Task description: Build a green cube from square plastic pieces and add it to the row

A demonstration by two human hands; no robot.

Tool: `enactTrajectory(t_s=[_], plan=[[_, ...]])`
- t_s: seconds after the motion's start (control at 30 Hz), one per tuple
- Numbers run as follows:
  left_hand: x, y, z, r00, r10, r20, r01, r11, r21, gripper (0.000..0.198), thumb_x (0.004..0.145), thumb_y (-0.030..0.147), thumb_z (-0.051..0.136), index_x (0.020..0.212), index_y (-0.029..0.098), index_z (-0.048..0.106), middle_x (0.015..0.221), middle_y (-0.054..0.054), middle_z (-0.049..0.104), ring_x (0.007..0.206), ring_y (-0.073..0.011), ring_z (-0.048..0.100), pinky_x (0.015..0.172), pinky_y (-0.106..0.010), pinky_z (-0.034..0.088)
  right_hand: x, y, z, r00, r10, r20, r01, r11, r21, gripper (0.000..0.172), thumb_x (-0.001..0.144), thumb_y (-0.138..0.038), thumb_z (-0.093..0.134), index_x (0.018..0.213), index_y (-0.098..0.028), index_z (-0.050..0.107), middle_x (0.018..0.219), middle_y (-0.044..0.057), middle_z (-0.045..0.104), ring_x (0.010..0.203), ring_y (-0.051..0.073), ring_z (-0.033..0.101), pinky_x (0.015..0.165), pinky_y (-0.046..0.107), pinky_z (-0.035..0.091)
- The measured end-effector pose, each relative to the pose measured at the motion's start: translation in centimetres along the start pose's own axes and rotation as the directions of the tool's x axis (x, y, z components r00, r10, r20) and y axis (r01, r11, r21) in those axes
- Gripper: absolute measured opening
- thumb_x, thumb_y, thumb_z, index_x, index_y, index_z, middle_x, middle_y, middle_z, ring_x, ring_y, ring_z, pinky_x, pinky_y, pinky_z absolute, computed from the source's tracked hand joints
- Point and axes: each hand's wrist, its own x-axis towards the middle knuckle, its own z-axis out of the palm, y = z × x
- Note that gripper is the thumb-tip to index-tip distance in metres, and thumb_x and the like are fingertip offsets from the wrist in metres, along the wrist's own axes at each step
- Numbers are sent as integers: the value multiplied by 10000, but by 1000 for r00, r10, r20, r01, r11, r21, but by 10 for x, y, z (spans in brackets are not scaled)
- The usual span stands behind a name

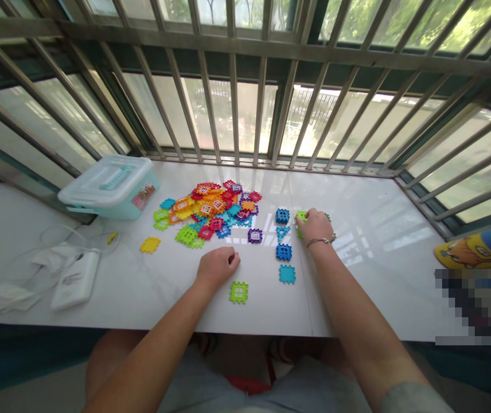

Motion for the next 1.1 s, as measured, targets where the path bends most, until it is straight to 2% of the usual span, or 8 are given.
enactTrajectory(t_s=[0.17, 0.3, 0.4, 0.5, 0.57, 0.7, 0.87, 1.1], plan=[[0, 1, -1, 1000, -3, 5, 3, 1000, 4, 308, 1008, 384, 551, 752, 240, 640, 837, -17, 753, 752, -202, 637, 634, -336, 254, -1, -1, -7, 1000, -12, -4, 12, 1000, 7, 383, 979, -548, 706, 1124, -195, 670, 1144, 150, 697, 1006, 284, 666, 817, 356, 465], [0, 1, -2, 1000, 0, 11, 0, 1000, 3, 303, 1012, 378, 544, 772, 240, 666, 862, -26, 763, 770, -204, 649, 642, -335, 273, -21, -3, -17, 991, -70, -115, 78, 995, 64, 338, 986, -511, 703, 1103, -195, 670, 1159, 136, 692, 988, 270, 652, 788, 338, 452], [0, 1, -2, 1000, -12, 16, 12, 1000, 6, 306, 1013, 384, 546, 778, 240, 680, 860, -31, 761, 772, -205, 651, 643, -342, 282, -66, -12, -23, 946, -287, -153, 314, 928, 199, 241, 1004, -430, 685, 1091, -206, 664, 1145, 110, 708, 1008, 255, 658, 814, 326, 465], [0, 2, -2, 1000, -14, 16, 14, 1000, 4, 306, 1015, 387, 546, 786, 238, 686, 863, -36, 761, 770, -208, 651, 642, -348, 280, -130, -28, -25, 832, -555, -28, 527, 773, 354, 189, 1011, -411, 700, 1082, -242, 656, 1109, 53, 726, 967, 228, 691, 824, 318, 486], [0, 2, -1, 1000, -9, 10, 9, 1000, 1, 303, 1016, 382, 543, 793, 238, 688, 869, -39, 763, 769, -209, 650, 644, -348, 280, -173, -40, -23, 762, -643, 75, 566, 718, 405, 242, 985, -449, 752, 1103, -265, 648, 1129, 31, 721, 943, 218, 706, 790, 312, 490], [0, 1, 0, 1000, -8, 2, 8, 1000, 1, 303, 1017, 377, 535, 795, 238, 687, 882, -46, 763, 780, -212, 648, 656, -337, 287, -230, -58, -15, 742, -638, 205, 548, 754, 362, 421, 908, -464, 847, 1206, -273, 619, 1249, 34, 698, 861, 207, 713, 687, 303, 466], [0, 1, 0, 1000, -2, 5, 2, 1000, 0, 305, 1019, 382, 542, 793, 237, 686, 885, -48, 769, 787, -213, 661, 657, -335, 293, -244, -63, -5, 738, -617, 272, 524, 779, 344, 324, 944, -327, 802, 1194, -264, 606, 1232, 20, 689, 862, 189, 713, 669, 287, 438], [0, 1, 0, 1000, -6, 2, 5, 1000, 11, 299, 1023, 381, 534, 808, 240, 688, 909, -48, 777, 798, -218, 666, 657, -332, 294, -245, -55, -4, 735, -621, 273, 526, 775, 350, 262, 945, -287, 765, 1156, -270, 611, 1203, 10, 694, 885, 186, 705, 673, 275, 426]])
